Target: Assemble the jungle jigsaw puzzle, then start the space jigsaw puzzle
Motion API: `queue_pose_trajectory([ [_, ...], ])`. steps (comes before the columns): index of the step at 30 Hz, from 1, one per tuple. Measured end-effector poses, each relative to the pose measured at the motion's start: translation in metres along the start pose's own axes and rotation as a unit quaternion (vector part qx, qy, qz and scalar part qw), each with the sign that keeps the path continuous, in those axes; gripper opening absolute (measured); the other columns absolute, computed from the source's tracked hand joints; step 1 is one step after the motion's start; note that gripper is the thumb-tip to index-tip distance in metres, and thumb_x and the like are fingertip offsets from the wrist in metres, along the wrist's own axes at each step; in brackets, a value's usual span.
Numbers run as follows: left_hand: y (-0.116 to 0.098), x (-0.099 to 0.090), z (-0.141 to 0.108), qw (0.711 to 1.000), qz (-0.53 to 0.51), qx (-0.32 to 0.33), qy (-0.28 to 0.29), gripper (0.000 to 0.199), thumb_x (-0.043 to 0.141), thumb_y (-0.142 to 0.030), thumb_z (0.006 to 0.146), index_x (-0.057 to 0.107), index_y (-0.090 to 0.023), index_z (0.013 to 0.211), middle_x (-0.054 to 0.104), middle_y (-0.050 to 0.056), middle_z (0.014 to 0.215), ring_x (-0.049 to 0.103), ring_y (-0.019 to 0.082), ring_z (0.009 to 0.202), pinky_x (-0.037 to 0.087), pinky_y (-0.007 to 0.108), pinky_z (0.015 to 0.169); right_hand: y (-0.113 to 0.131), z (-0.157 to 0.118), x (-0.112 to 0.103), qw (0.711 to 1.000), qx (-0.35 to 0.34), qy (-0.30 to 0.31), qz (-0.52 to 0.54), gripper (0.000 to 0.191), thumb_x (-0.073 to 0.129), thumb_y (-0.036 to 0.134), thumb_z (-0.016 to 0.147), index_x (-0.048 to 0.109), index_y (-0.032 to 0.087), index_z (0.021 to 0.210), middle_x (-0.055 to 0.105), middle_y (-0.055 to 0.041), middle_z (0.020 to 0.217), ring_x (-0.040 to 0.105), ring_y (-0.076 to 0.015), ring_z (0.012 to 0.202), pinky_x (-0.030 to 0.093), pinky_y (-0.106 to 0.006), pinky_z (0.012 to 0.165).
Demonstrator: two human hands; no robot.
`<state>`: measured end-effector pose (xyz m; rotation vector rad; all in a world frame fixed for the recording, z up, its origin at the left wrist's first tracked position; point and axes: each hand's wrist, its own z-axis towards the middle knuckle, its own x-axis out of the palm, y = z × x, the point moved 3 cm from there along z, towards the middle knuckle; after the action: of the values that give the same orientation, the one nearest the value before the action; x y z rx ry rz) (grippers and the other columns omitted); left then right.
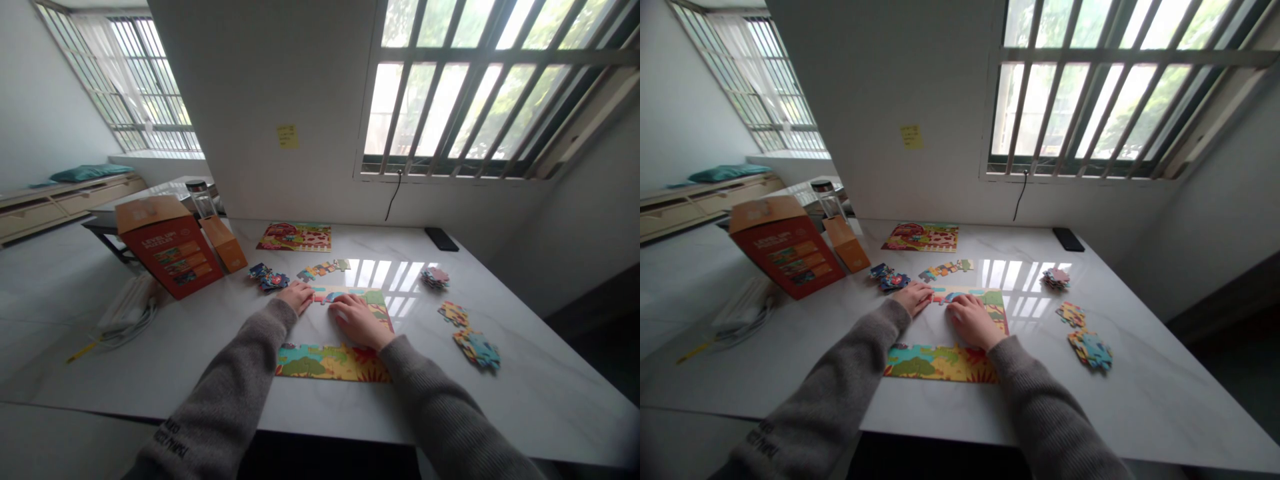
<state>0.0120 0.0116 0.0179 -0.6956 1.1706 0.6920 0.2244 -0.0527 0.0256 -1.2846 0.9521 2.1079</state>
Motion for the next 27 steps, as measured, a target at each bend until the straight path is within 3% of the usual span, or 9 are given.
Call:
queue_pose_trajectory([
  [8, -0.012, -0.008, 0.001, 0.999, 0.032, -0.035, 0.018, 0.019, 0.053, -0.024, 0.096, 0.071, -0.018, 0.100, 0.068, 0.010, 0.114, 0.057, 0.025, 0.111, 0.049, 0.037, 0.097, 0.002, 0.000, -0.002, 1.000, 0.001, -0.004, 0.003, 0.026, 0.056, 0.016, 0.094, 0.065, 0.024, 0.116, 0.062, -0.0082, 0.120, 0.051, -0.0243, 0.114, 0.042, -0.043, 0.102],
  [15, -0.011, -0.005, 0.000, 0.999, 0.007, -0.023, 0.022, 0.016, 0.056, -0.020, 0.092, 0.071, -0.020, 0.097, 0.067, 0.009, 0.113, 0.058, 0.024, 0.110, 0.049, 0.037, 0.098, 0.001, 0.000, -0.001, 1.000, -0.004, -0.002, 0.004, 0.027, 0.056, 0.016, 0.093, 0.065, 0.024, 0.117, 0.062, -0.0086, 0.120, 0.051, -0.0249, 0.114, 0.043, -0.043, 0.102],
  [21, 0.011, -0.013, -0.008, 0.995, -0.083, -0.036, -0.045, 0.020, 0.059, -0.023, 0.089, 0.071, -0.019, 0.104, 0.067, 0.009, 0.115, 0.060, 0.024, 0.110, 0.048, 0.036, 0.101, 0.002, 0.000, -0.003, 1.000, -0.001, -0.002, 0.008, 0.026, 0.057, 0.016, 0.093, 0.065, 0.024, 0.117, 0.062, -0.0087, 0.121, 0.051, -0.0252, 0.114, 0.042, -0.044, 0.102],
  [24, 0.024, -0.018, -0.018, 0.990, -0.098, -0.044, -0.088, 0.021, 0.056, -0.022, 0.089, 0.071, -0.018, 0.105, 0.070, 0.008, 0.102, 0.063, 0.022, 0.099, 0.049, 0.036, 0.096, 0.003, 0.000, -0.004, 1.000, -0.001, 0.004, 0.017, 0.027, 0.057, 0.015, 0.092, 0.066, 0.023, 0.116, 0.062, -0.0085, 0.122, 0.051, -0.0250, 0.114, 0.042, -0.043, 0.102],
  [27, 0.028, -0.017, -0.031, 0.989, -0.121, -0.045, -0.077, 0.023, 0.053, -0.021, 0.089, 0.071, -0.018, 0.102, 0.071, 0.006, 0.091, 0.064, 0.020, 0.088, 0.051, 0.033, 0.089, -0.005, 0.006, -0.006, 0.999, 0.016, 0.003, 0.040, 0.026, 0.057, 0.019, 0.093, 0.066, 0.023, 0.117, 0.064, -0.0080, 0.117, 0.054, -0.0242, 0.111, 0.042, -0.042, 0.100],
])
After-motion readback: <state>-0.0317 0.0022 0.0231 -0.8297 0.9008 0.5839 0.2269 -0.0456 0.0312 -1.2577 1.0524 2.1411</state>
